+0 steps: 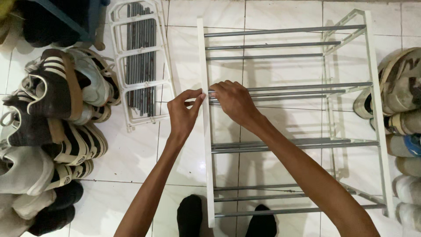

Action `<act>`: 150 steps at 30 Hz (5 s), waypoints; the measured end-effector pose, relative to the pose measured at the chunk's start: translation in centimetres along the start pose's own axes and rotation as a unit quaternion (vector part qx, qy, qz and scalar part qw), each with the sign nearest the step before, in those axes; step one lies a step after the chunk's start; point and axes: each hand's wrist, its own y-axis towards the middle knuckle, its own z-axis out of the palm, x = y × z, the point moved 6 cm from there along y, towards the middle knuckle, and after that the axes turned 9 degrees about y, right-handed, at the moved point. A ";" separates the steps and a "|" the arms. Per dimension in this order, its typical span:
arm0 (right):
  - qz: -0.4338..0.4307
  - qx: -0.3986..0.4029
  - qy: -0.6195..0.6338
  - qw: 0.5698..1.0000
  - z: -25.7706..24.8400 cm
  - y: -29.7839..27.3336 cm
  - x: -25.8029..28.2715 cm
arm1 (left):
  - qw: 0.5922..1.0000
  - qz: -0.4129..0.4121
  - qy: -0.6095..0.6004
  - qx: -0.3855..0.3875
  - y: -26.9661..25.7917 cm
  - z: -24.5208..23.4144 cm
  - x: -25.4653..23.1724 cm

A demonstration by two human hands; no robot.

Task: The person assembles a white metal shoe rack by inserting vertical and horizontal bars into the frame and securing them. After assembly, the person places several pairs of shoes onto the rack shelves.

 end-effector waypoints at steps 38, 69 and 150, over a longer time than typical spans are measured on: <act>-0.029 -0.005 -0.062 0.998 -1.8 -2.1 0.9 | 0.998 -0.036 -0.008 0.053 -0.1 1.3 2.8; 0.029 0.036 0.003 0.999 5.8 -1.9 -9.4 | 0.993 0.011 0.042 0.113 0.8 3.8 6.6; 0.263 0.241 0.014 0.934 2.9 -5.6 -3.0 | 0.999 -0.040 0.017 -0.009 0.3 3.4 6.3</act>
